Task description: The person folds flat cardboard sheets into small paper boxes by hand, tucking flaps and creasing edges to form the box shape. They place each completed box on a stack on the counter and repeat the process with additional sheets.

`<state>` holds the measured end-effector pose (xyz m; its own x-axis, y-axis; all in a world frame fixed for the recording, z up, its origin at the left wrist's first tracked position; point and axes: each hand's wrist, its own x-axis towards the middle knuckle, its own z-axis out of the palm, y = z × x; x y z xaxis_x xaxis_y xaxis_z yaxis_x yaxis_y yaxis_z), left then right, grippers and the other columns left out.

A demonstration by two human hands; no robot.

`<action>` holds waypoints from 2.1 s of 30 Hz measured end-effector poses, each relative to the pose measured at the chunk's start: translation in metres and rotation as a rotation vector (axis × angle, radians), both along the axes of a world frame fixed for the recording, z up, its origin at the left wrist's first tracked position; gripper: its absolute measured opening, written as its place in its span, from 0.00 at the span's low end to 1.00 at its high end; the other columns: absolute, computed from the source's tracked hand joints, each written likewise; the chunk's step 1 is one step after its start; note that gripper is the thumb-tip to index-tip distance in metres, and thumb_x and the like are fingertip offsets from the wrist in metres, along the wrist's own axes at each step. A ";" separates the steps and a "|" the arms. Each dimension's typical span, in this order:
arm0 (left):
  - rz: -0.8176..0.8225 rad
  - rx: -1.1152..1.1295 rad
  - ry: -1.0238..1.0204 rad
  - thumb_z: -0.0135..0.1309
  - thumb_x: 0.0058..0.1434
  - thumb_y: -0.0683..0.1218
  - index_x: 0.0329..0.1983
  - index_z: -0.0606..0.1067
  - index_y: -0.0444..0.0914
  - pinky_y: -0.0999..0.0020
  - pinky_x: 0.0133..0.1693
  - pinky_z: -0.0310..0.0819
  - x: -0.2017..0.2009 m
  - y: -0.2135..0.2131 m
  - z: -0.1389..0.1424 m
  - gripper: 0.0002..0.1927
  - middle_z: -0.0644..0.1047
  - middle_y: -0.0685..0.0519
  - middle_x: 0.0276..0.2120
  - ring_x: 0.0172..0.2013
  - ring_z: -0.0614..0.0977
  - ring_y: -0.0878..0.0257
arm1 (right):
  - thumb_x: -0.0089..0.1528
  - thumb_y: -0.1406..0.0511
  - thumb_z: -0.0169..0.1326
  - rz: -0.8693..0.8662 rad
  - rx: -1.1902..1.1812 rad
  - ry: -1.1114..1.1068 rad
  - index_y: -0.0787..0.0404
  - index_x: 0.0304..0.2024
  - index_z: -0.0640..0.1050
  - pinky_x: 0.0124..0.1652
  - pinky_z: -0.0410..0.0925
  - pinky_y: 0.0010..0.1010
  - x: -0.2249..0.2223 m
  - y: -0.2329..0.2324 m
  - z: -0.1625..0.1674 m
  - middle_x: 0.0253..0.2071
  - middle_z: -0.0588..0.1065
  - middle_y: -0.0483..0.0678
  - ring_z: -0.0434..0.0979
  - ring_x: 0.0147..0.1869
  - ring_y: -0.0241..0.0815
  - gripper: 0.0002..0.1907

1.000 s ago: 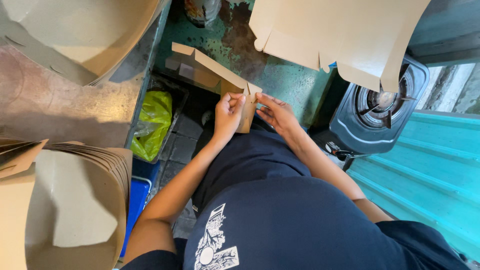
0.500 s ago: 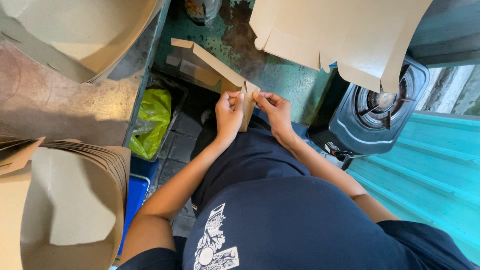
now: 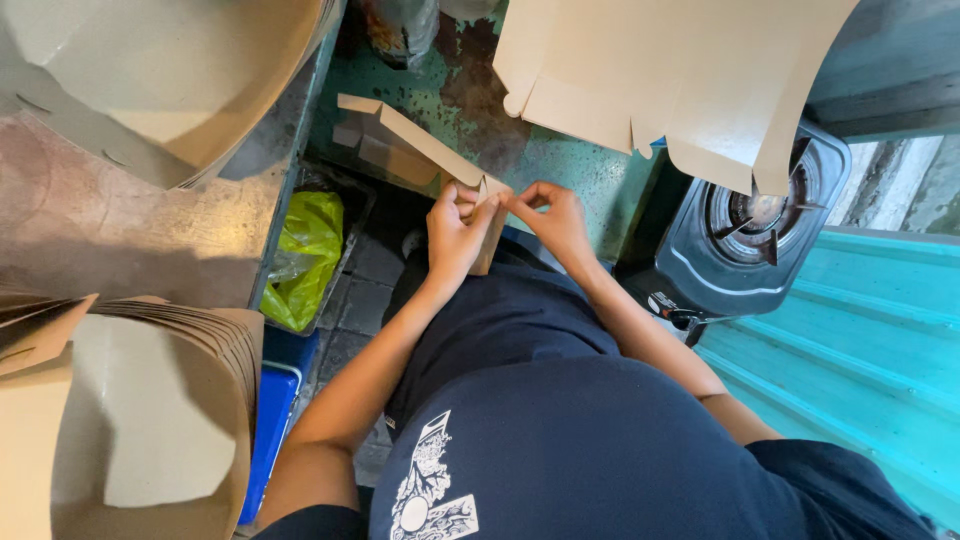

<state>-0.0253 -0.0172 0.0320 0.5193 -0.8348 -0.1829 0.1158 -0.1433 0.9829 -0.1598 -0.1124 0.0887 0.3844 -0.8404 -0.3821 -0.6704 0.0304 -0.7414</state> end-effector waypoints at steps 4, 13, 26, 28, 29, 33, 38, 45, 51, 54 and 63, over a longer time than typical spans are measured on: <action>-0.051 -0.069 -0.066 0.59 0.60 0.39 0.40 0.72 0.33 0.70 0.31 0.75 0.003 0.000 -0.001 0.09 0.81 0.47 0.27 0.30 0.82 0.66 | 0.61 0.61 0.66 0.164 -0.391 -0.116 0.64 0.48 0.77 0.44 0.74 0.33 0.023 0.004 0.041 0.44 0.76 0.52 0.80 0.45 0.45 0.18; -0.150 -0.295 0.441 0.60 0.65 0.42 0.67 0.61 0.37 0.66 0.60 0.71 0.023 0.019 0.049 0.31 0.74 0.46 0.57 0.58 0.79 0.61 | 0.58 0.71 0.64 0.323 -0.842 -0.219 0.55 0.60 0.80 0.45 0.71 0.35 0.046 0.002 0.063 0.45 0.76 0.48 0.75 0.43 0.46 0.27; 0.344 -0.342 0.469 0.55 0.71 0.45 0.68 0.66 0.35 0.73 0.42 0.78 0.084 -0.007 0.098 0.25 0.80 0.51 0.45 0.44 0.80 0.70 | 0.53 0.74 0.64 0.428 -1.108 -0.351 0.56 0.53 0.84 0.40 0.71 0.33 0.054 0.003 0.030 0.46 0.77 0.46 0.74 0.39 0.43 0.25; 0.359 -0.313 0.463 0.58 0.68 0.45 0.61 0.69 0.33 0.71 0.45 0.82 0.092 -0.005 0.095 0.21 0.81 0.51 0.45 0.43 0.83 0.68 | 0.53 0.74 0.64 0.460 -1.099 -0.356 0.55 0.54 0.83 0.42 0.72 0.33 0.056 0.004 0.038 0.47 0.77 0.46 0.76 0.41 0.43 0.26; 0.365 -0.299 0.460 0.60 0.66 0.45 0.57 0.71 0.33 0.70 0.46 0.83 0.094 -0.003 0.092 0.20 0.82 0.50 0.45 0.42 0.84 0.68 | 0.53 0.75 0.64 0.451 -1.088 -0.352 0.55 0.55 0.83 0.43 0.72 0.33 0.057 0.006 0.042 0.47 0.77 0.46 0.77 0.42 0.44 0.26; 0.349 -0.093 0.492 0.62 0.65 0.48 0.51 0.77 0.34 0.74 0.41 0.78 0.091 0.013 0.075 0.16 0.83 0.53 0.39 0.36 0.82 0.70 | 0.47 0.74 0.64 0.463 -0.958 -0.331 0.59 0.55 0.81 0.49 0.73 0.37 0.055 0.016 0.064 0.49 0.77 0.49 0.79 0.49 0.51 0.31; 0.363 -0.023 0.572 0.63 0.63 0.48 0.48 0.78 0.35 0.74 0.42 0.79 0.069 0.021 0.052 0.14 0.83 0.54 0.38 0.36 0.83 0.70 | 0.57 0.73 0.65 0.375 -0.830 -0.348 0.61 0.46 0.81 0.50 0.75 0.33 0.056 0.033 0.075 0.48 0.80 0.49 0.83 0.53 0.48 0.15; 0.313 -0.017 0.731 0.62 0.62 0.47 0.46 0.78 0.39 0.73 0.45 0.80 0.057 0.017 0.011 0.11 0.82 0.58 0.40 0.41 0.83 0.71 | 0.60 0.73 0.66 0.276 -0.774 -0.393 0.64 0.42 0.82 0.48 0.76 0.31 0.062 0.023 0.065 0.43 0.81 0.52 0.84 0.50 0.47 0.08; 0.313 -0.188 0.787 0.65 0.64 0.43 0.42 0.75 0.38 0.72 0.45 0.80 0.048 -0.031 0.001 0.09 0.82 0.54 0.38 0.40 0.83 0.69 | 0.63 0.74 0.64 0.043 -0.663 -0.527 0.67 0.43 0.81 0.46 0.77 0.27 0.089 0.000 0.058 0.44 0.81 0.51 0.84 0.47 0.40 0.07; 0.335 -0.221 0.762 0.64 0.63 0.42 0.42 0.76 0.36 0.74 0.43 0.78 0.038 -0.040 0.014 0.09 0.83 0.51 0.38 0.39 0.84 0.68 | 0.63 0.75 0.64 0.026 -0.691 -0.479 0.67 0.42 0.81 0.47 0.78 0.27 0.091 -0.006 0.063 0.44 0.81 0.51 0.84 0.47 0.38 0.06; 0.290 -0.338 0.637 0.63 0.62 0.36 0.39 0.77 0.33 0.76 0.45 0.77 0.006 -0.032 0.027 0.05 0.84 0.49 0.40 0.40 0.84 0.68 | 0.67 0.74 0.57 -0.021 -0.387 -0.472 0.68 0.47 0.81 0.55 0.77 0.28 0.046 0.015 0.083 0.53 0.80 0.52 0.82 0.56 0.39 0.06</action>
